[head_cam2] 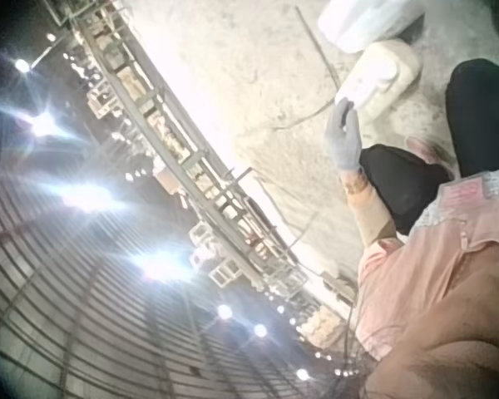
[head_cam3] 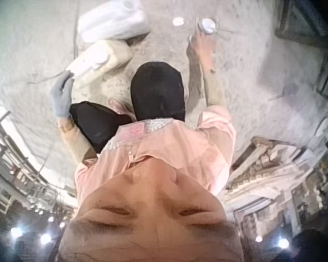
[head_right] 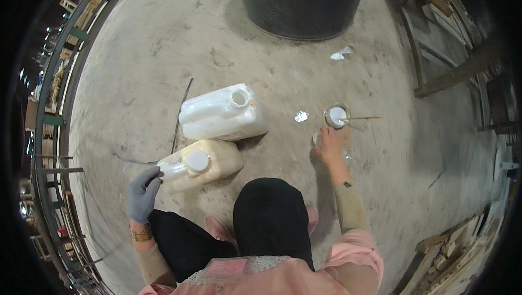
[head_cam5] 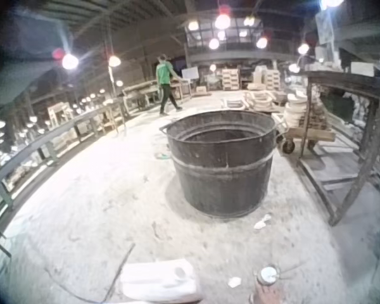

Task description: The person pours liquids from two large plastic jugs into a small metal container and stirs the mixture with a stick. They then walk to a work area, pick up a spray gun, and attach a hose to it, preparing the equipment for use.

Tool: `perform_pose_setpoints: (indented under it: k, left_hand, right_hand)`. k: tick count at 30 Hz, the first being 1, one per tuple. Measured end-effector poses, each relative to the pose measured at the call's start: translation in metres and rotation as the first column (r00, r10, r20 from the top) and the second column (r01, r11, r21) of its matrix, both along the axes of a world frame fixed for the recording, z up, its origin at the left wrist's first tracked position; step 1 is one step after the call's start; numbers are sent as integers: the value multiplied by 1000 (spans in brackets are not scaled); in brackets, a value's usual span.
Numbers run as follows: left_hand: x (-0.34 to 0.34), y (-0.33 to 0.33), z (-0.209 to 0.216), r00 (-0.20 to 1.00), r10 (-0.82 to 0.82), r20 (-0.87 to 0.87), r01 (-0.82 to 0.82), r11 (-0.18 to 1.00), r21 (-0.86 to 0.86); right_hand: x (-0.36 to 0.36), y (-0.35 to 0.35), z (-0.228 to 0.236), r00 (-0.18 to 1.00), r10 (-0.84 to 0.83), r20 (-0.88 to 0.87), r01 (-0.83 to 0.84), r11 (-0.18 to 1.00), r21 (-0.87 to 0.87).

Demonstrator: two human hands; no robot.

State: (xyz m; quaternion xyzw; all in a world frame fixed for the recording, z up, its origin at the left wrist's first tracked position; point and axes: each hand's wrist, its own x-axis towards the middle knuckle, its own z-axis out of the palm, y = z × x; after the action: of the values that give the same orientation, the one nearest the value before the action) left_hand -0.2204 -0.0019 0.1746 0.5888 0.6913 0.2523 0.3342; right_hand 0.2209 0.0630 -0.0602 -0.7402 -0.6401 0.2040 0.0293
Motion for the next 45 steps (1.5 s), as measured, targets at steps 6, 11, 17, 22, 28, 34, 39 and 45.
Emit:
perform_pose_setpoints:
  k: [6, 11, 17, 22, 28, 34, 39, 45]
  left_hand:
    - [2, 0, 3, 1000, 21, 10, -22, 999, 30]
    - [1, -2, 9, 1000, 5, 1, -5, 993, 120]
    - [-10, -7, 10, 1000, -4, 23, 1, 990, 140]
    - [-11, -4, 0, 995, -9, 97, -4, 991, 135]
    - [-1, 4, -2, 988, -100, 119, 78, 982, 174]
    - [65, 19, 26, 926, -376, -25, 376, 915, 145]
    - [175, 62, -16, 800, -594, 86, 581, 803, 134]
    - [298, 97, -172, 824, -143, 549, 486, 677, -553]
  right_hand:
    - [-57, 57, 105, 875, 353, -332, -246, 913, 325]
    - [-107, 110, 183, 718, 628, -302, -515, 770, 377]
    - [-125, 129, 203, 671, 672, -312, -607, 740, 288]
    - [-129, 127, 202, 749, 629, -206, -591, 776, 221]
    - [-149, 134, 197, 800, 596, -72, -597, 802, 4]
    - [-77, 39, 151, 651, 326, -686, -83, 928, 363]
    - [41, -58, 14, 640, -426, -640, 475, 873, -107]
    - [86, -47, -38, 627, -639, -446, 730, 682, 48]
